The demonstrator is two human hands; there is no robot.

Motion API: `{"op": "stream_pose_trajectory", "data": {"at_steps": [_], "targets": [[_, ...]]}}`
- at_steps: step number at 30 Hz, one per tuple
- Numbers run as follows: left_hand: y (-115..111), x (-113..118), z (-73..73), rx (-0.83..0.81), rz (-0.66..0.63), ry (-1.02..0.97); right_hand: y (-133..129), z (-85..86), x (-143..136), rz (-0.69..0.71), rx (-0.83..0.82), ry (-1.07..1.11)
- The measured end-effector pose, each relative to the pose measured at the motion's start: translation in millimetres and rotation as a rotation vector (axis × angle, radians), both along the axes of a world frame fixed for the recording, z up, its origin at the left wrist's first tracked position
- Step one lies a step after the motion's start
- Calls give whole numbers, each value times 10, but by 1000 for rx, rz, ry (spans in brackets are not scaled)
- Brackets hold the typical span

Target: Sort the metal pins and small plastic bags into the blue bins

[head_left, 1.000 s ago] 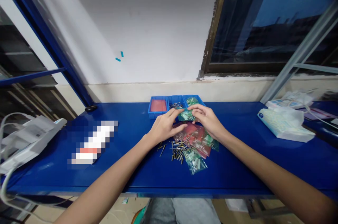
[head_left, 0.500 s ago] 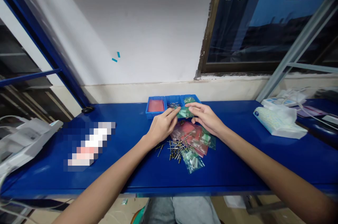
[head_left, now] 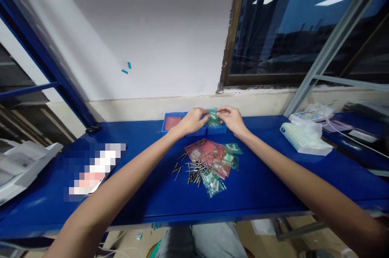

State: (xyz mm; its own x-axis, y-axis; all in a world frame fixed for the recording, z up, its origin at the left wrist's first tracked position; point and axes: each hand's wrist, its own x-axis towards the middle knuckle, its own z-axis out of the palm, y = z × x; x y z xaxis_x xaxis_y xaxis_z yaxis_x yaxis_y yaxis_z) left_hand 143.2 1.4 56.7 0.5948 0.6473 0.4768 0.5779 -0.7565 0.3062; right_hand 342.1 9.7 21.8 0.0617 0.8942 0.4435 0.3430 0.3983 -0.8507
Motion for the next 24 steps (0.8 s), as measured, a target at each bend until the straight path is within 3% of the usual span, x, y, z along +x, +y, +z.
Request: {"op": "stream_pose_trajectory", "data": {"at_steps": [4, 9, 18, 24], "targets": [[368, 213, 34, -110, 185, 90, 284, -35, 25, -182, 11, -425], [529, 337, -124, -165, 287, 146, 461, -52, 41, -180, -34, -588], [553, 416, -131, -173, 349, 145, 448, -17, 50, -165, -11, -655], [257, 217, -55, -73, 289, 53, 121, 13, 86, -199, 136, -638]]}}
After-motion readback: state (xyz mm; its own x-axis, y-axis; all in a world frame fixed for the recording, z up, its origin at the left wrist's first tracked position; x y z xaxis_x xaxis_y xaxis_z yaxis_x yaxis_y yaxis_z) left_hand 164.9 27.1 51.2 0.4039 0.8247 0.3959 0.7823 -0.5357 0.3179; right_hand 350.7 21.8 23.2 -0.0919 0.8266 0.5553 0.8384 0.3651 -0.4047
